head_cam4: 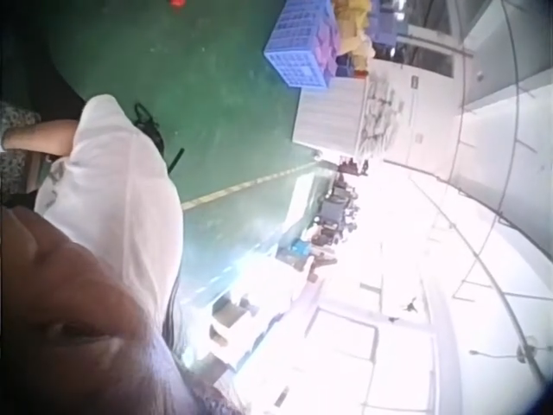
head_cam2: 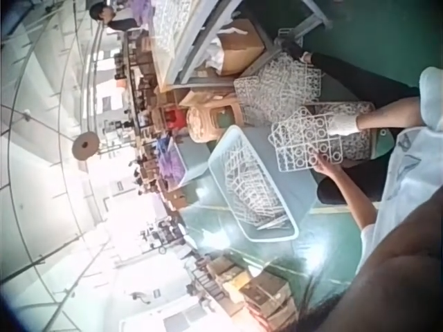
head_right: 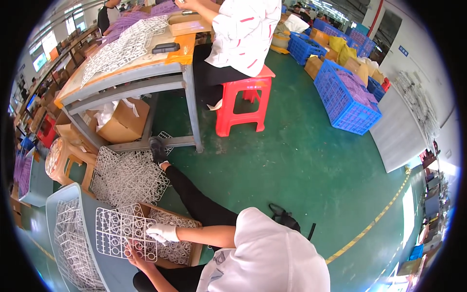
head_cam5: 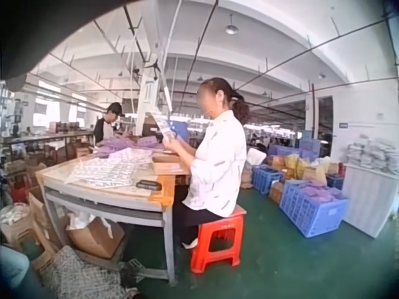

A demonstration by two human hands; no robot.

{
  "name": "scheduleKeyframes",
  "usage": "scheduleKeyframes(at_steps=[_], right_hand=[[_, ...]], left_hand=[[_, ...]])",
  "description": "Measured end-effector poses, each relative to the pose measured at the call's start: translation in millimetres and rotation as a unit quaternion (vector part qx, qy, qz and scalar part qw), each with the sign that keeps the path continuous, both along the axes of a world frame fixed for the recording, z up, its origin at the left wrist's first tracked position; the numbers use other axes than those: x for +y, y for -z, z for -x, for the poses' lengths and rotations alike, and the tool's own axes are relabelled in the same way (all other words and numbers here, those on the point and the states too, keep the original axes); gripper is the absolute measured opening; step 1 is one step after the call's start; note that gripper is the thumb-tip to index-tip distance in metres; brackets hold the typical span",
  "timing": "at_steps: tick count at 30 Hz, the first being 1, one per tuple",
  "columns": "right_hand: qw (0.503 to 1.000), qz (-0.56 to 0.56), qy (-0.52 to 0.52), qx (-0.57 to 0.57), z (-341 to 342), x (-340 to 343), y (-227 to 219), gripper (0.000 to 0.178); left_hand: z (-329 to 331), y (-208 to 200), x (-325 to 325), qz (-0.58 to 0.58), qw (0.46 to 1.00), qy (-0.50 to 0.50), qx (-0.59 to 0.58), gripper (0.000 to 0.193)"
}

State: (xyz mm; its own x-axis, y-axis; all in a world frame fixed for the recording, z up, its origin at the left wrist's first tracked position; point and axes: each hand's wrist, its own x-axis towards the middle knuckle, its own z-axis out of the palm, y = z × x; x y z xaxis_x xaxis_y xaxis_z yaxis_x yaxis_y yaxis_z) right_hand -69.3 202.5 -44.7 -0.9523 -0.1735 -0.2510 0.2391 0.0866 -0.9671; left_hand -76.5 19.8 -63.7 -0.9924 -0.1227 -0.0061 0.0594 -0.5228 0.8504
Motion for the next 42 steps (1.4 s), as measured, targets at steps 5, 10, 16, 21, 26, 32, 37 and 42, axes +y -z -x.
scheduleKeyframes(at_steps=[5,10,16,21,26,32,37,42], right_hand=[[0.994,0.048,0.001,-0.093,-17,-19,-43,0.031],[0.911,-0.270,-0.081,0.303,-33,-61,0,0.016],[0.917,-0.317,-0.064,0.235,-32,-56,19,0.021],[0.906,-0.314,-0.068,0.275,-32,-53,5,0.021],[0.967,-0.192,0.065,0.156,-23,-21,-29,0.008],[0.841,-0.443,-0.011,0.310,0,0,-12,0.016],[0.997,-0.063,-0.021,0.047,9,9,-11,0.028],[0.907,0.334,-0.118,-0.225,-5,26,-31,0.033]], left_hand=[[-7,16,-33,0.014,0.999,-0.039,-0.013,0.019],[-7,26,-35,0.064,0.994,-0.072,-0.051,0.030],[0,24,-10,0.125,0.983,-0.086,-0.101,0.028],[-6,-8,-4,0.139,0.984,-0.041,-0.098,0.025],[-5,-23,-5,0.057,0.987,-0.094,-0.115,0.025],[-8,-13,-11,0.076,0.987,-0.063,-0.125,0.027],[-9,-27,-8,0.042,0.990,-0.054,-0.125,0.027],[-12,-19,-21,0.017,0.990,-0.018,-0.139,0.026]])
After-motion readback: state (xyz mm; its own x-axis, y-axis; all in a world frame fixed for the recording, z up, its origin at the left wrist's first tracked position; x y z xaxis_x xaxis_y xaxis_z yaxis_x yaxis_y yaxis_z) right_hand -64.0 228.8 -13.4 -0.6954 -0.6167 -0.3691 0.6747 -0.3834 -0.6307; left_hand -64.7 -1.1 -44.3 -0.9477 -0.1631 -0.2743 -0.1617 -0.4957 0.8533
